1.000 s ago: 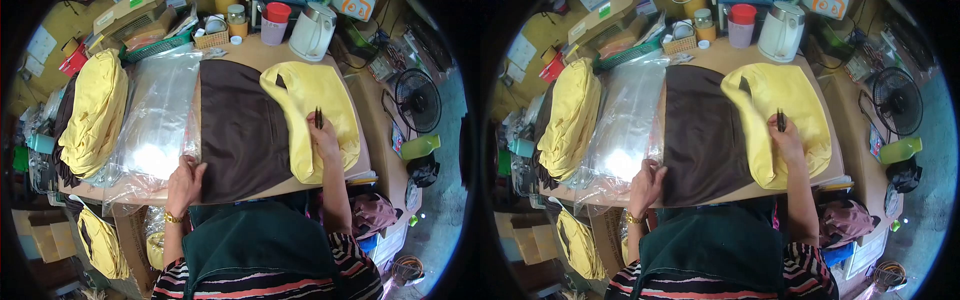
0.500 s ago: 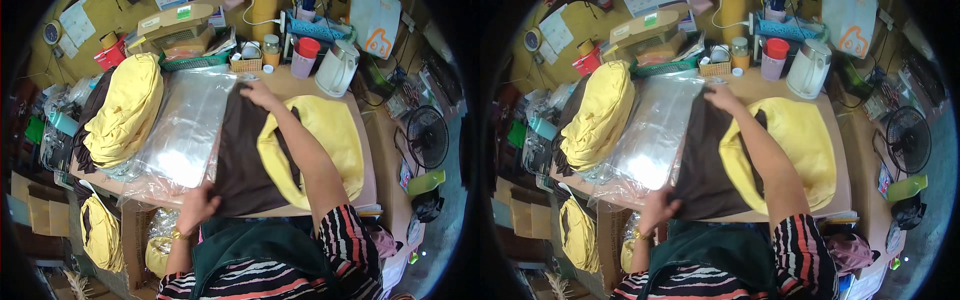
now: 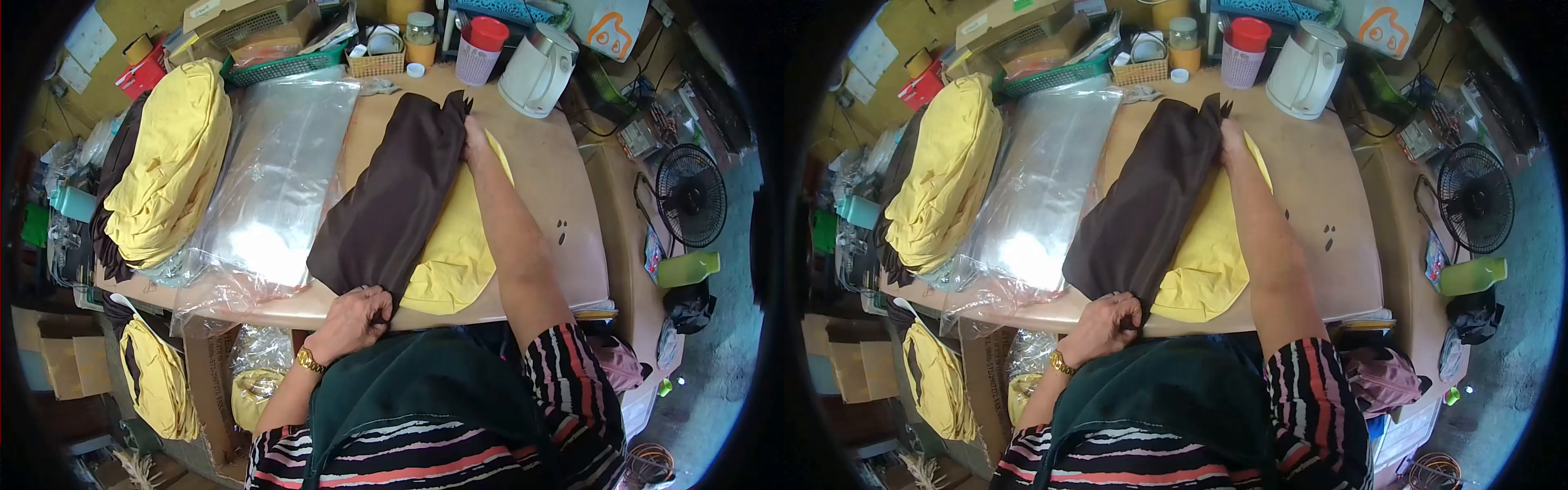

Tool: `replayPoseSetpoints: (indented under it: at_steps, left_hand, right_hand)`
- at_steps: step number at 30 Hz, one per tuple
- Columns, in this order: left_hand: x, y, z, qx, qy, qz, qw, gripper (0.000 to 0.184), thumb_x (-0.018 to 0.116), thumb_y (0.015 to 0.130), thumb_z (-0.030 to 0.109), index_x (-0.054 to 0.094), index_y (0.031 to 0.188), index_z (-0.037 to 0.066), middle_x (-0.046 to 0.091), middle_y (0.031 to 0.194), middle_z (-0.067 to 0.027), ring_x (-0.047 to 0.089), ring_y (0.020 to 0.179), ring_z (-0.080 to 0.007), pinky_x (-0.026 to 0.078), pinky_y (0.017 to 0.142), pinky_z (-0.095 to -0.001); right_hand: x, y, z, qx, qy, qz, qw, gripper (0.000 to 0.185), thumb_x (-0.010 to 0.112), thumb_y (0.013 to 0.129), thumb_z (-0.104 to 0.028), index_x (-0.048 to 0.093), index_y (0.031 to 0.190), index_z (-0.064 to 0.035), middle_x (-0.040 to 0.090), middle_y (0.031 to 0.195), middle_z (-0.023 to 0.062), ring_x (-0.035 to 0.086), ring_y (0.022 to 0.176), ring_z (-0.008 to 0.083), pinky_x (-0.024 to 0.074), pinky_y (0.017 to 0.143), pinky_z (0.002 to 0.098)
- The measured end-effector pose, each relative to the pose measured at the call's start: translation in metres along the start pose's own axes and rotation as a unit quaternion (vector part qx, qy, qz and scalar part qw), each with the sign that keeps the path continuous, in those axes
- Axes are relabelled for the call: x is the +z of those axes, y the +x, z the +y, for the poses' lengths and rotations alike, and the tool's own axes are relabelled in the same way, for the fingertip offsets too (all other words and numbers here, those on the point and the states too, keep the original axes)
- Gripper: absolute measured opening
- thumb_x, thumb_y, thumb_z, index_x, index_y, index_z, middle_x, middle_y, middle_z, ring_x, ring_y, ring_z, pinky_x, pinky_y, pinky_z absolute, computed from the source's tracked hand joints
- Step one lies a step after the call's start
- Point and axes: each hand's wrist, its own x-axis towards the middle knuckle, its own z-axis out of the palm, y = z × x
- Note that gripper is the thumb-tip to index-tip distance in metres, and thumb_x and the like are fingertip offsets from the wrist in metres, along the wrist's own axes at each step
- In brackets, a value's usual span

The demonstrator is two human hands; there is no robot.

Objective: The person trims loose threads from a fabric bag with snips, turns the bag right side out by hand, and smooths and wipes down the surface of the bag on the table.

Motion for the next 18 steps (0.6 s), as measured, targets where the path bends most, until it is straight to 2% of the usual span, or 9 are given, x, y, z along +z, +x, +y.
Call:
replayPoseSetpoints:
  at_steps: [3,7,8,9,12,13,14,15,18]
  left_hand:
    - [-0.003,0.000,-0.005,-0.005,-0.009,-0.030,1.000,0.020,0.065,0.068,-0.002,0.057,0.084,0.007,0.058,0.079,-0.0076,0.059,0.078,-0.0277,0.048,0.070,-0.0381]
    - [-0.022,0.002,-0.001,-0.079,-0.078,-0.052,0.992,0.021,0.064,0.067,-0.003,0.059,0.086,0.006,0.058,0.078,-0.0086,0.058,0.079,-0.0285,0.047,0.070,-0.0371]
    - [-0.038,0.002,-0.004,-0.027,-0.043,0.035,0.998,0.023,0.062,0.067,-0.005,0.059,0.087,0.005,0.059,0.079,-0.0094,0.059,0.081,-0.0281,0.048,0.072,-0.0363]
    - [-0.055,0.000,-0.008,0.030,-0.006,0.122,0.992,0.025,0.061,0.066,-0.007,0.060,0.088,0.005,0.059,0.079,-0.0102,0.060,0.084,-0.0276,0.048,0.074,-0.0356]
    - [-0.136,-0.038,-0.004,0.064,-0.167,0.397,0.900,0.006,0.058,0.078,0.000,0.059,0.083,0.003,0.065,0.096,-0.0119,0.060,0.103,-0.0235,0.049,0.087,-0.0357]
    - [-0.171,-0.065,0.000,0.101,-0.178,0.412,0.888,0.010,0.054,0.090,0.008,0.062,0.087,0.002,0.065,0.096,-0.0125,0.060,0.102,-0.0237,0.049,0.090,-0.0389]
    - [-0.186,-0.058,0.025,0.147,0.161,0.531,0.819,0.019,0.053,0.095,0.014,0.064,0.095,-0.001,0.065,0.097,-0.0122,0.060,0.101,-0.0211,0.051,0.087,-0.0373]
    - [-0.207,-0.064,0.032,0.142,0.242,0.600,0.749,0.020,0.053,0.095,0.014,0.063,0.101,-0.002,0.065,0.103,-0.0135,0.061,0.103,-0.0224,0.051,0.088,-0.0368]
    - [-0.278,-0.090,0.013,0.089,0.224,0.648,0.722,0.031,0.052,0.097,0.014,0.060,0.120,-0.005,0.064,0.120,-0.0177,0.064,0.107,-0.0264,0.052,0.090,-0.0352]
  right_hand:
    - [-0.035,0.031,0.005,0.037,-0.016,0.016,0.999,0.026,0.054,0.093,-0.026,0.066,0.101,-0.0035,0.070,0.093,0.0159,0.068,0.078,0.0283,0.0580,0.076,0.0441]
    - [0.030,-0.015,-0.019,0.051,-0.016,-0.036,0.998,0.025,0.057,0.092,-0.026,0.066,0.099,-0.0035,0.070,0.088,0.0139,0.068,0.077,0.0257,0.0577,0.070,0.0428]
    - [0.064,-0.034,-0.039,0.025,-0.336,-0.015,0.941,0.022,0.058,0.092,-0.024,0.066,0.097,-0.0038,0.069,0.084,0.0117,0.067,0.073,0.0236,0.0569,0.067,0.0409]
    - [0.087,-0.044,-0.057,-0.010,-0.621,0.010,0.784,0.020,0.058,0.092,-0.022,0.066,0.094,-0.0041,0.068,0.081,0.0096,0.065,0.070,0.0216,0.0561,0.063,0.0389]
    - [0.146,-0.054,-0.130,-0.132,-0.307,-0.148,0.931,0.014,0.056,0.095,-0.015,0.064,0.089,-0.0051,0.065,0.077,0.0054,0.058,0.063,0.0163,0.0536,0.064,0.0302]
    - [0.187,-0.095,-0.164,-0.185,-0.202,-0.194,0.942,0.012,0.055,0.096,-0.013,0.063,0.091,-0.0056,0.065,0.079,0.0051,0.058,0.064,0.0155,0.0535,0.066,0.0286]
    - [0.216,-0.122,-0.184,-0.230,-0.126,-0.246,0.933,0.013,0.055,0.096,-0.013,0.063,0.091,-0.0054,0.065,0.079,0.0049,0.058,0.064,0.0157,0.0533,0.066,0.0291]
    - [0.236,-0.140,-0.194,-0.259,-0.085,-0.286,0.919,0.014,0.054,0.097,-0.014,0.063,0.091,-0.0051,0.065,0.078,0.0047,0.058,0.064,0.0160,0.0531,0.065,0.0297]
    - [0.278,-0.179,-0.207,-0.302,-0.014,-0.346,0.888,0.017,0.053,0.098,-0.017,0.062,0.091,-0.0044,0.063,0.077,0.0041,0.058,0.064,0.0166,0.0526,0.065,0.0314]
